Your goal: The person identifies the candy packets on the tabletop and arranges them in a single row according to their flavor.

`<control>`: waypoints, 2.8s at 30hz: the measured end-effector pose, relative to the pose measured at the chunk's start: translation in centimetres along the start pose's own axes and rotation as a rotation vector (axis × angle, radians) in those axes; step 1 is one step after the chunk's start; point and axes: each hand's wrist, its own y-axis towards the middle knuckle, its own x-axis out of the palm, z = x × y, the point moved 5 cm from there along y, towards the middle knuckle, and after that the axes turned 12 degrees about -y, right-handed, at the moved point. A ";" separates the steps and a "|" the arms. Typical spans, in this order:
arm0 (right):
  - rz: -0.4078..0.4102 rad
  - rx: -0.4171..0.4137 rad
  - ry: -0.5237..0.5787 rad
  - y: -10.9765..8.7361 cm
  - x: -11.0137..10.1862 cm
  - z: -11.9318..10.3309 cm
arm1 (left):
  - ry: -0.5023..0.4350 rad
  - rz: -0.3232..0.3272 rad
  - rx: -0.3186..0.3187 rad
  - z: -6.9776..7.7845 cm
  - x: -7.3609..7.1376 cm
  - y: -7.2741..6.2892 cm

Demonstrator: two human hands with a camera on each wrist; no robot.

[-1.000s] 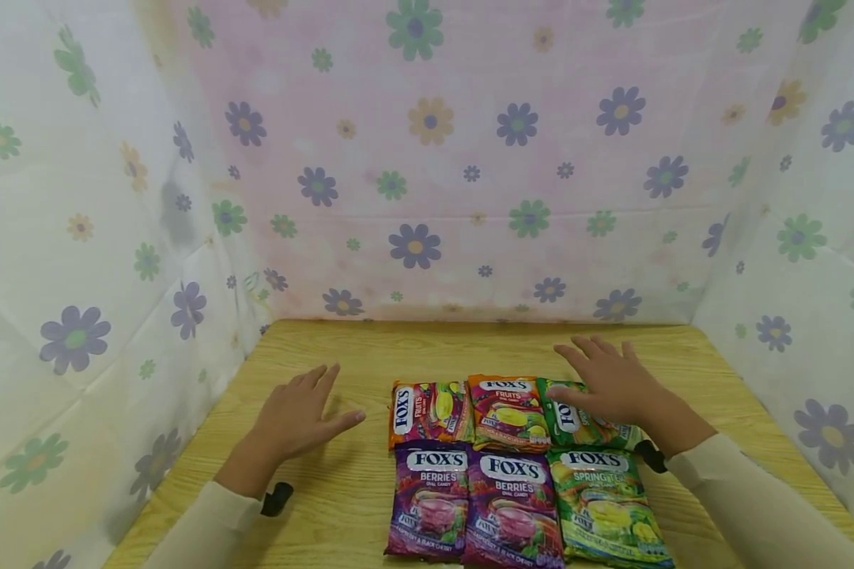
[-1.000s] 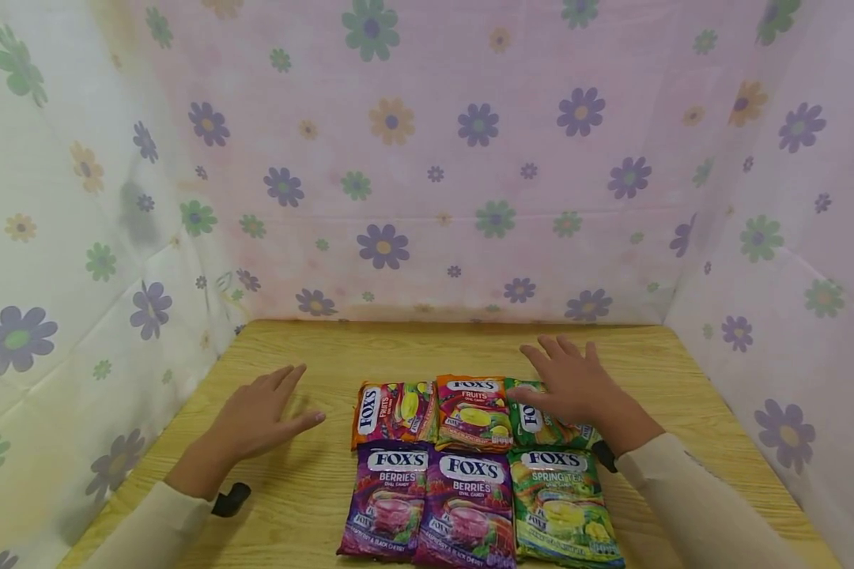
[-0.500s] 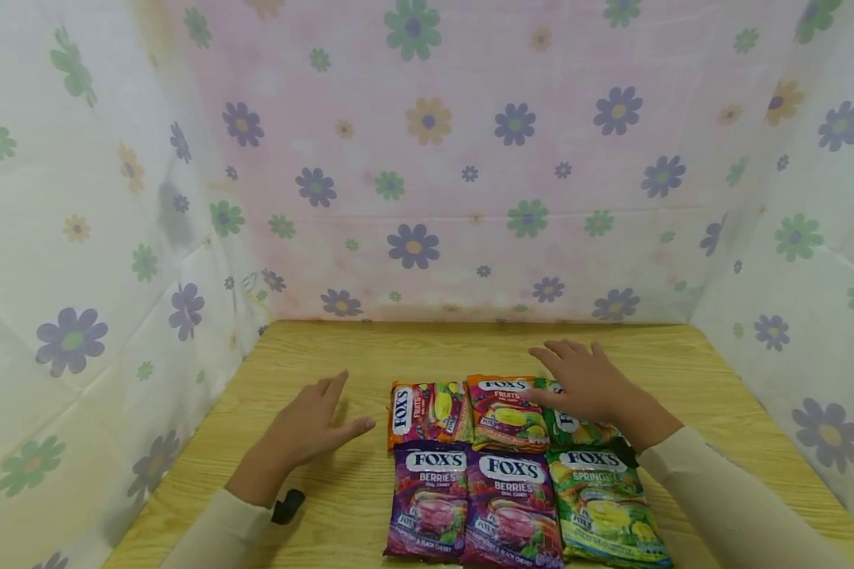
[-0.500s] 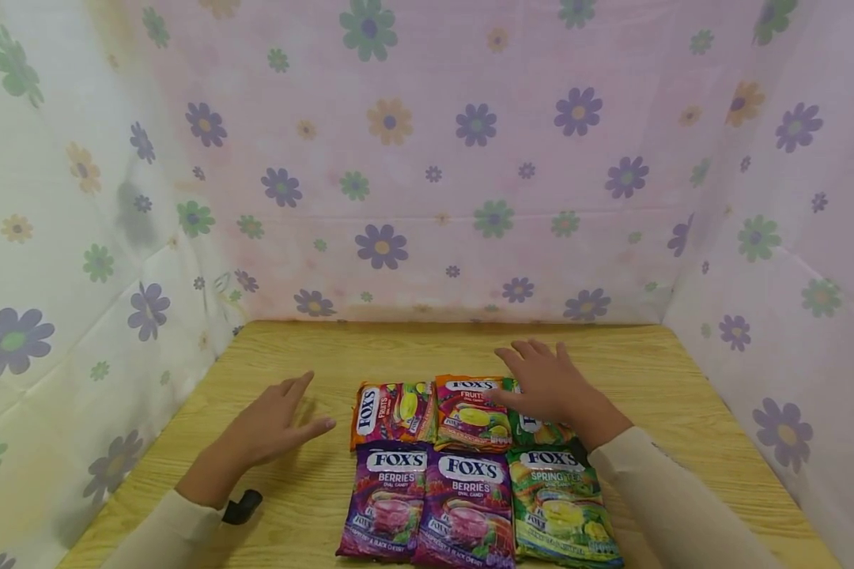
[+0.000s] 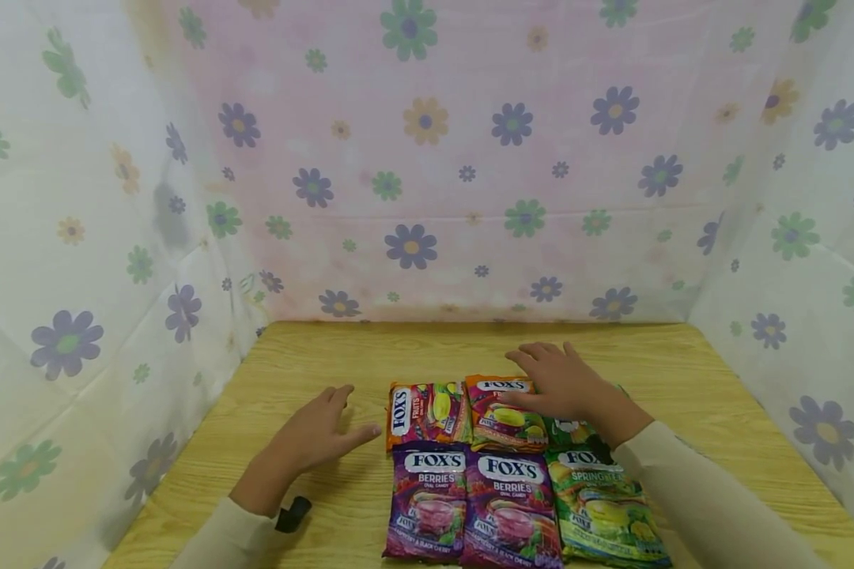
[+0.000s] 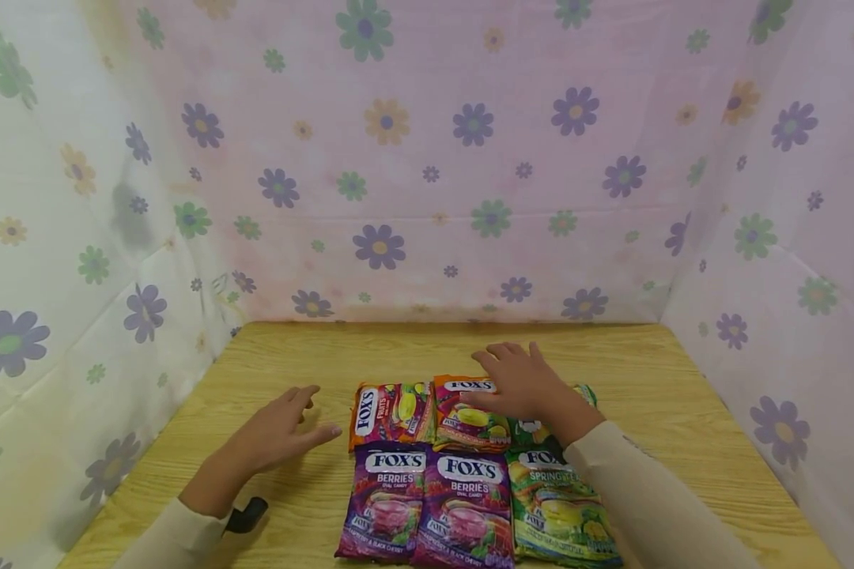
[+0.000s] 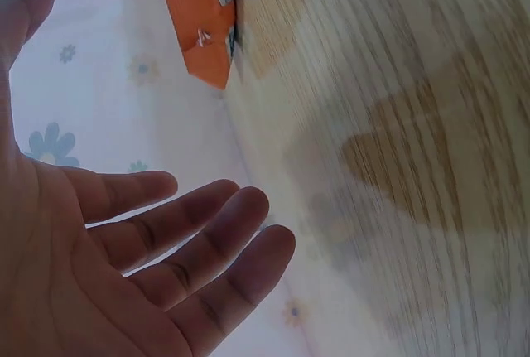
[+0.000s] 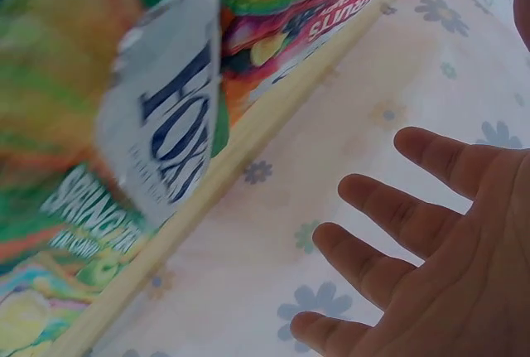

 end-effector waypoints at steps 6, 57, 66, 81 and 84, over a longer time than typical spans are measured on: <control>-0.017 -0.024 -0.007 0.7 0.7 -0.6 | -0.012 -0.002 0.006 0.3 0.5 0.0; -0.104 -0.182 0.148 7.7 1.4 -7.1 | -0.170 -0.090 0.127 2.3 3.0 0.7; -0.173 -0.166 0.210 8.5 2.8 -7.3 | -0.205 -0.151 0.187 2.4 3.3 0.8; -0.203 -0.168 0.220 8.7 3.7 -8.1 | -0.273 -0.158 0.161 2.2 4.0 0.2; -0.216 -0.166 0.224 8.8 3.9 -8.0 | -0.281 -0.149 0.145 2.2 4.0 0.1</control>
